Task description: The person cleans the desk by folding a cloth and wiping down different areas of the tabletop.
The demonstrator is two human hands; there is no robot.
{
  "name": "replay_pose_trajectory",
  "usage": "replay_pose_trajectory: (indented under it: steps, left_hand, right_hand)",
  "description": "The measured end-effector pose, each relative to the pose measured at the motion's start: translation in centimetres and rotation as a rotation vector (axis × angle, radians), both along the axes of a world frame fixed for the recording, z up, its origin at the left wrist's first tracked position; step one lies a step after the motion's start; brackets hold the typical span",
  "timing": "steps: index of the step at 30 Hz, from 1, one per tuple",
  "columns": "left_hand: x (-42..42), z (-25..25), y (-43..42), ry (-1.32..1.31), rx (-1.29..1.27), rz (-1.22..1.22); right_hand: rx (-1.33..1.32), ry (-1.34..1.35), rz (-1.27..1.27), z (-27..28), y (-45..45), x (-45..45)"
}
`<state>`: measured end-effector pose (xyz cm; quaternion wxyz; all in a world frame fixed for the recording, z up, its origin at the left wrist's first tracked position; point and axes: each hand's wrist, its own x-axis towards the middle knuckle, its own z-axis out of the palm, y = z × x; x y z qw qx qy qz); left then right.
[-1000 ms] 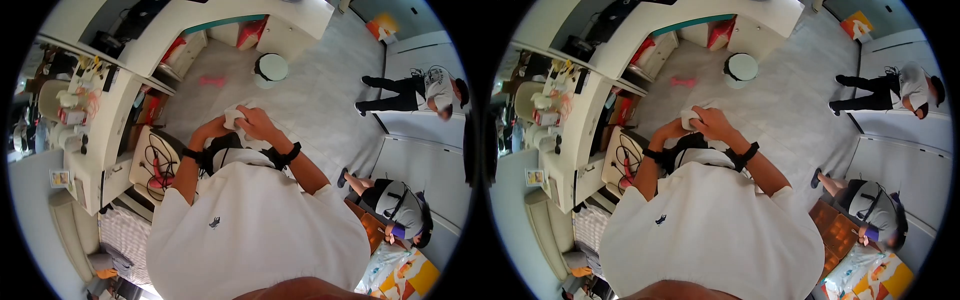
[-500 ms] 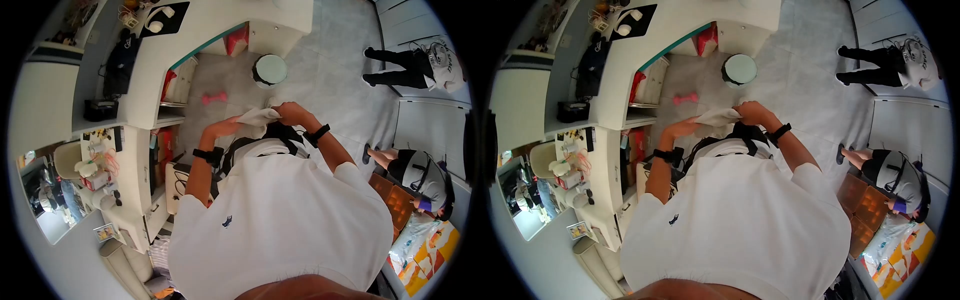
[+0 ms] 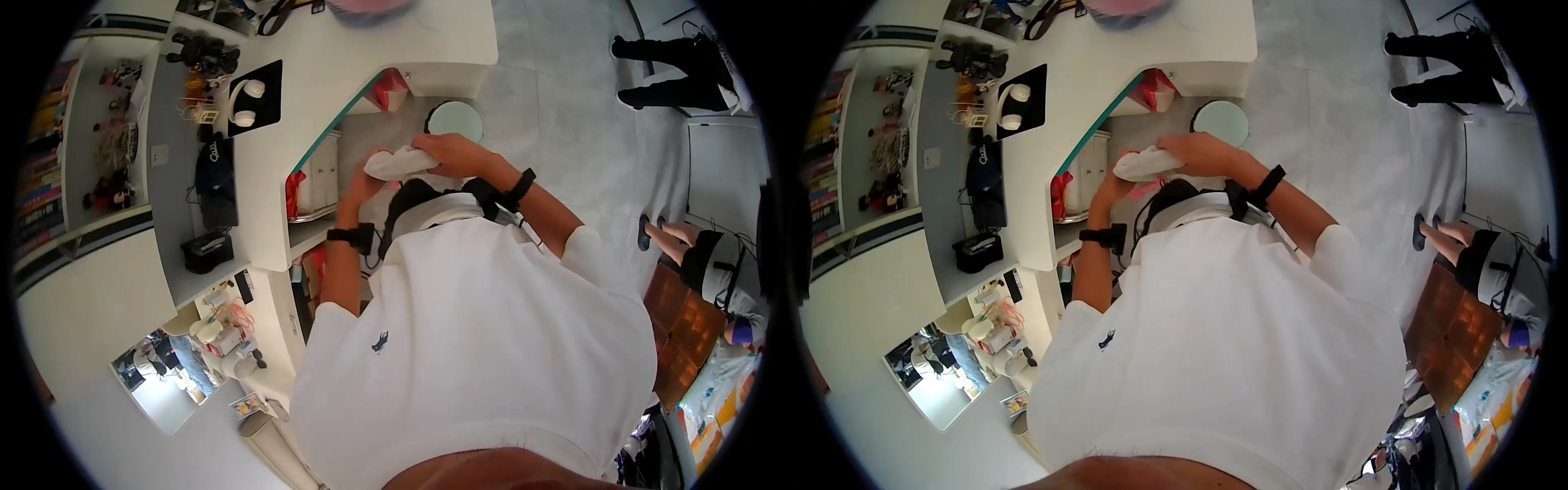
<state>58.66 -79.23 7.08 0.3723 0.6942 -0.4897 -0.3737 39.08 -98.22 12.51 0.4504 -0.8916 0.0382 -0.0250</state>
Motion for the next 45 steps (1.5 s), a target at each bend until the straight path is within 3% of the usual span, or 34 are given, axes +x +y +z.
replay_pose_trajectory:
  steps: [4,7,10,12,13,15,18,20,22,23,26,27,30,31,34,40,45]
  left_hand:
    - [3.2,-2.5,-2.8,-0.014,0.063,0.034]
    - [4.8,-4.5,-5.4,0.164,-0.06,0.078]
    - [6.1,-5.0,-9.5,0.111,-0.033,-0.049]
    - [6.7,-3.9,-13.1,-0.113,-0.052,-0.135]
    - [7.2,-3.1,-15.4,-0.102,-0.069,-0.164]
    - [8.9,-1.4,-20.1,0.18,-0.214,0.036]
    - [11.0,0.7,-25.1,0.325,-0.275,0.035]
    - [11.9,0.9,-26.8,0.209,-0.13,0.091]
    - [13.7,-0.7,-27.7,-0.161,-0.33,-0.223]
    - [14.8,-3.5,-27.3,-0.248,-0.255,-0.252]
    - [17.3,-9.4,-25.1,-0.345,-0.175,-0.297]
    - [18.2,-9.9,-24.3,-0.27,0.001,-0.338]
    - [19.2,-10.4,-23.0,-0.283,-0.008,-0.317]
    - [19.6,-10.9,-22.8,-0.453,0.059,-0.341]
    - [19.3,-9.7,-22.2,-0.575,0.188,-0.298]
    - [17.6,-10.5,-22.1,-0.636,0.032,-0.294]
    - [17.4,-12.7,-22.7,-0.66,0.055,-0.3]
  right_hand:
    - [-0.13,-0.001,-0.017,-1.6,-3.3,-1.0]
    - [-0.206,0.02,0.041,-1.6,-4.3,-1.6]
    - [-0.259,0.022,0.023,-2.3,-5.8,-0.9]
    - [-0.432,-0.061,-0.078,-3.5,-7.0,0.0]
    - [-0.447,-0.045,-0.106,-2.8,-7.9,0.8]
    - [-0.585,-0.092,-0.258,-1.3,-9.0,3.5]
    - [-0.695,-0.132,-0.442,0.2,-11.8,7.6]
    - [-0.732,-0.019,-0.458,-1.6,-13.4,10.2]
    - [-0.844,0.047,-0.427,-5.6,-15.1,12.8]
    - [-0.925,0.031,-0.405,-7.0,-15.8,13.9]
    - [-0.859,0.118,-0.402,-12.2,-16.8,17.1]
    - [-0.851,0.072,-0.447,-13.5,-16.5,18.0]
    - [-0.702,0.317,-0.405,-14.3,-15.1,21.5]
    - [-0.801,0.322,-0.405,-15.0,-14.8,22.3]
    - [-0.874,0.328,-0.415,-16.1,-14.8,23.5]
    - [-0.663,0.408,-0.415,-16.9,-15.7,23.9]
    - [-0.535,0.415,-0.414,-16.7,-16.9,23.6]
